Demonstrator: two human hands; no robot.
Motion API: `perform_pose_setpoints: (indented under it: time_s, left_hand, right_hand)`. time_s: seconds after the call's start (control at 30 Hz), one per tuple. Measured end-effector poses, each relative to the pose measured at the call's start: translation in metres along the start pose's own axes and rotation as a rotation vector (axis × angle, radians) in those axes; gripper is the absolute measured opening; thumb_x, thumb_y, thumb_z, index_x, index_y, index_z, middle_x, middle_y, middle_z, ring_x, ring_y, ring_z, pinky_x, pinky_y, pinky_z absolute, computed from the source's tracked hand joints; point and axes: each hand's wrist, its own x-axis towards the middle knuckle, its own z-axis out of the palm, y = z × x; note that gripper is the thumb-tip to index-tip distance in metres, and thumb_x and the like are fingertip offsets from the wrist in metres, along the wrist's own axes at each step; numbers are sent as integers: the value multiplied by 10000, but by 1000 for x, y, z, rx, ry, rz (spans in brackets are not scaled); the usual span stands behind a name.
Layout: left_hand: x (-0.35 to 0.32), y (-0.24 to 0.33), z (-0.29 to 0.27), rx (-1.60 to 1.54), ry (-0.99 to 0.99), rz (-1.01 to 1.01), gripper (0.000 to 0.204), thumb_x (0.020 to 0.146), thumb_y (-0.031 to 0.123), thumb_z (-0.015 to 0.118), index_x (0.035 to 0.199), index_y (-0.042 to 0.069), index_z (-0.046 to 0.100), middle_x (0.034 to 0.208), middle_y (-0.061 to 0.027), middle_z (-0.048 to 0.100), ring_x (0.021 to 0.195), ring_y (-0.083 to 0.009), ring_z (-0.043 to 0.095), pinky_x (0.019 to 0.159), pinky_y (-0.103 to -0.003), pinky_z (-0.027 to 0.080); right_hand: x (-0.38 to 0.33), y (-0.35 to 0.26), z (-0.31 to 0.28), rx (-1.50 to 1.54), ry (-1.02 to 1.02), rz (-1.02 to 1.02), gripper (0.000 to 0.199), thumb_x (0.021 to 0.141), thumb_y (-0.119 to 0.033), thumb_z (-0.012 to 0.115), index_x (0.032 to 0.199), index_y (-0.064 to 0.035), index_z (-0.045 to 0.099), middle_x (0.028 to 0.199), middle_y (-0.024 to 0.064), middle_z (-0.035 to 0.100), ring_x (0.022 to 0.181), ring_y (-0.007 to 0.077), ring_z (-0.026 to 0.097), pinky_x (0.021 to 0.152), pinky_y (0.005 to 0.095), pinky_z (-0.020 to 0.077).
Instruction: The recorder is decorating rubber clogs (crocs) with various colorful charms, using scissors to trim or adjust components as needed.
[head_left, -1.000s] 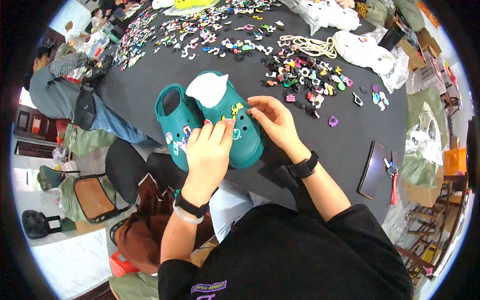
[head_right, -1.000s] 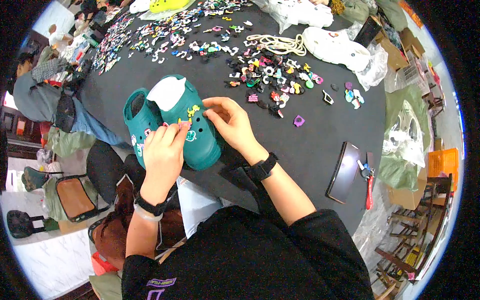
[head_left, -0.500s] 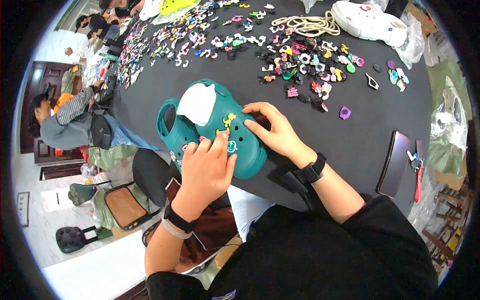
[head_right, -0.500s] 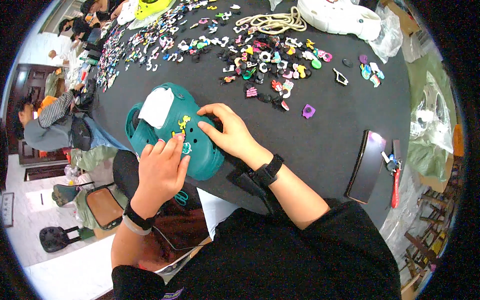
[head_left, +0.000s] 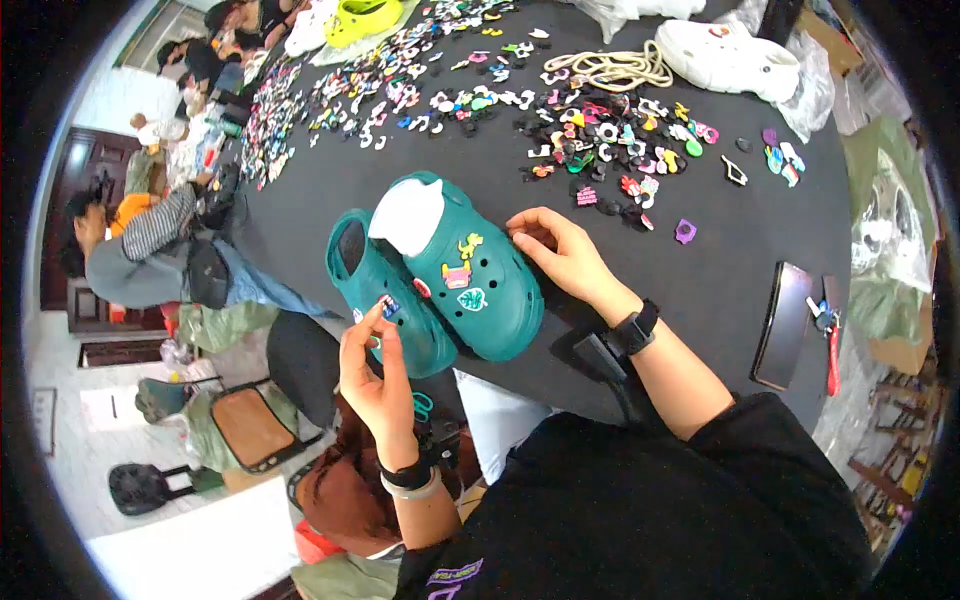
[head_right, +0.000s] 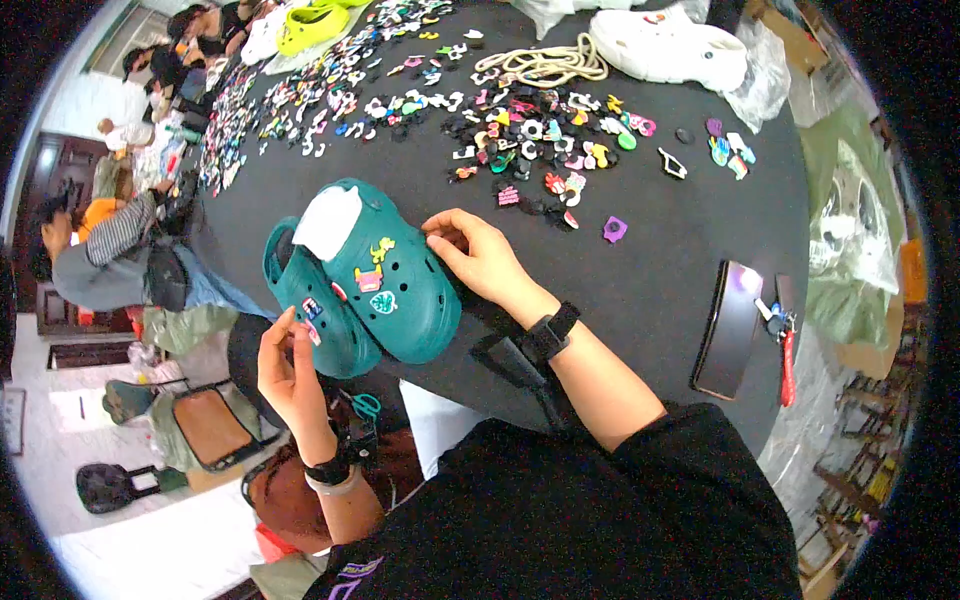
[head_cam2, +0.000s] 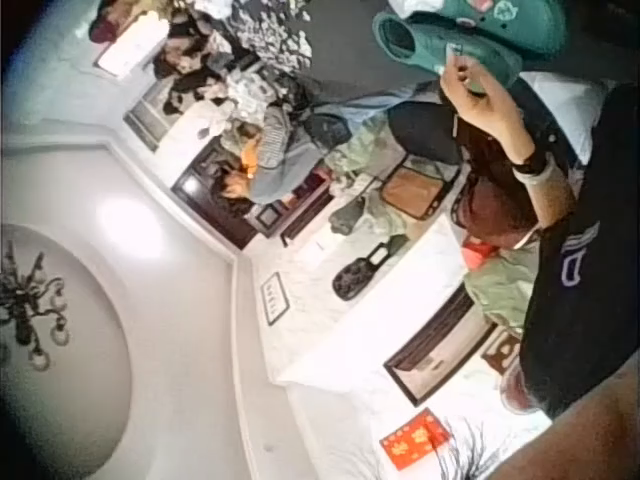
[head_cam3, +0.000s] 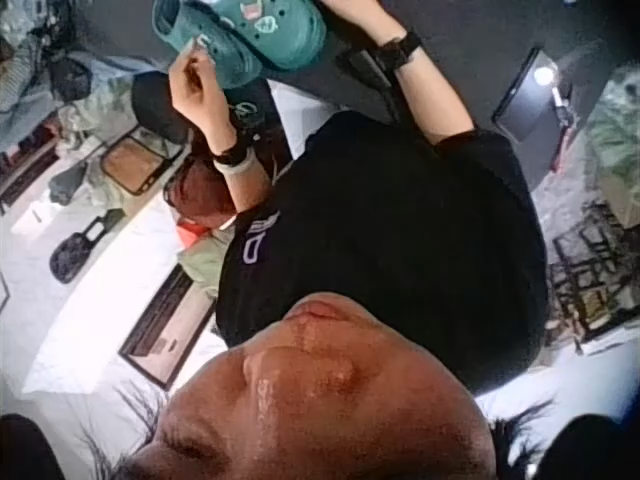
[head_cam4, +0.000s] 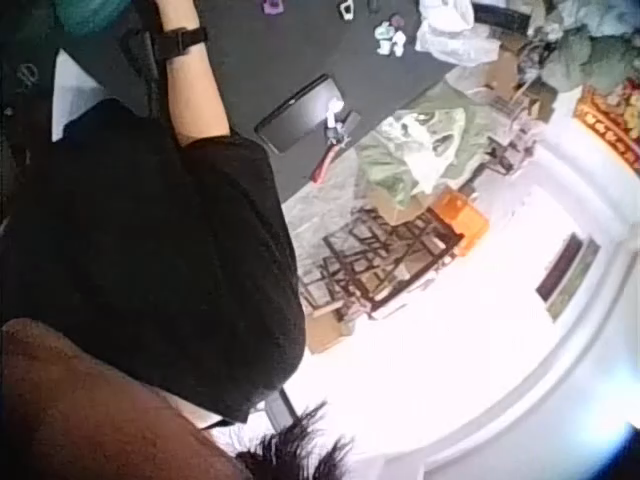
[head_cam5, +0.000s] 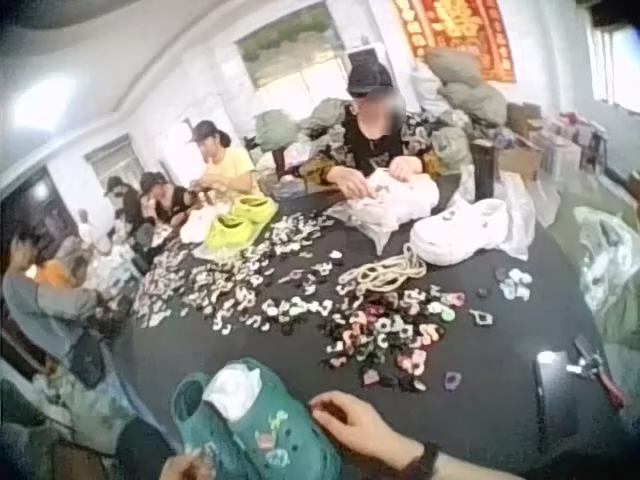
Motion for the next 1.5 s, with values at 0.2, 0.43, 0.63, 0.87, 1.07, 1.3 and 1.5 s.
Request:
perform_pose_setpoints:
  time_s: [0.2, 0.43, 0.63, 0.87, 1.07, 1.3, 1.5]
  left_hand:
    - [-31, -37, -33, 178, 105, -52, 545, 799, 34, 718, 1311, 22, 533, 1125, -87, 572, 968, -178, 521, 863, -315, 429]
    - [-58, -81, -18, -5, 0, -220, 1091, 715, 121, 826, 1521, 51, 94, 1511, -236, 249, 1393, -343, 309, 1131, -488, 267]
    - [-52, -76, 3, 45, 76, -179, 1206, 615, 208, 905, 1485, -63, 115, 1488, -255, 252, 1373, -345, 313, 1130, -429, 289]
    - [-53, -89, -1, 113, 90, -107, 1147, 600, 240, 903, 1460, -72, 211, 1425, -269, 342, 1321, -386, 384, 1101, -455, 332]
    - [-50, -88, -5, 127, 82, -117, 1160, 602, 282, 899, 1451, -101, 207, 1444, -303, 326, 1352, -409, 344, 1118, -457, 311]
    - [13, -42, -51, 380, 88, 180, 936, 725, 264, 826, 1444, -37, 307, 1441, -276, 360, 1359, -401, 350, 1109, -450, 322]
    - [120, -41, -47, 236, -707, 40, 553, 864, 138, 685, 1359, 66, 449, 902, -78, 607, 894, -173, 590, 814, -316, 478]
  right_hand:
    - [2, 9, -2, -9, -8, -35, 197, 942, -150, 621, 1103, -37, 628, 995, 54, 671, 886, 118, 635, 803, 274, 517]
    - [-8, -43, -30, -84, -517, 121, 869, 780, -401, 792, 1450, -50, 363, 1435, 158, 409, 1336, 279, 383, 1078, 399, 367]
    - [-17, -44, -19, -641, -543, -274, 1330, 491, -333, 950, 1532, -59, 169, 1549, 167, 264, 1411, 311, 289, 1146, 417, 288]
    - [-15, -40, -10, -457, -515, -135, 1316, 481, -260, 954, 1539, -97, 189, 1476, 169, 383, 1359, 330, 367, 1126, 406, 319]
    - [-15, -35, -8, -391, -502, -78, 1303, 495, -254, 954, 1540, -105, 190, 1488, 158, 374, 1359, 319, 380, 1127, 407, 327]
    - [-14, -24, -16, -314, -480, -55, 1279, 512, -255, 954, 1538, -122, 201, 1513, 139, 341, 1393, 301, 338, 1118, 436, 345]
    - [-16, -28, -10, -232, -531, -105, 1237, 546, -244, 945, 1534, -114, 212, 1538, 124, 290, 1409, 276, 307, 1129, 435, 331]
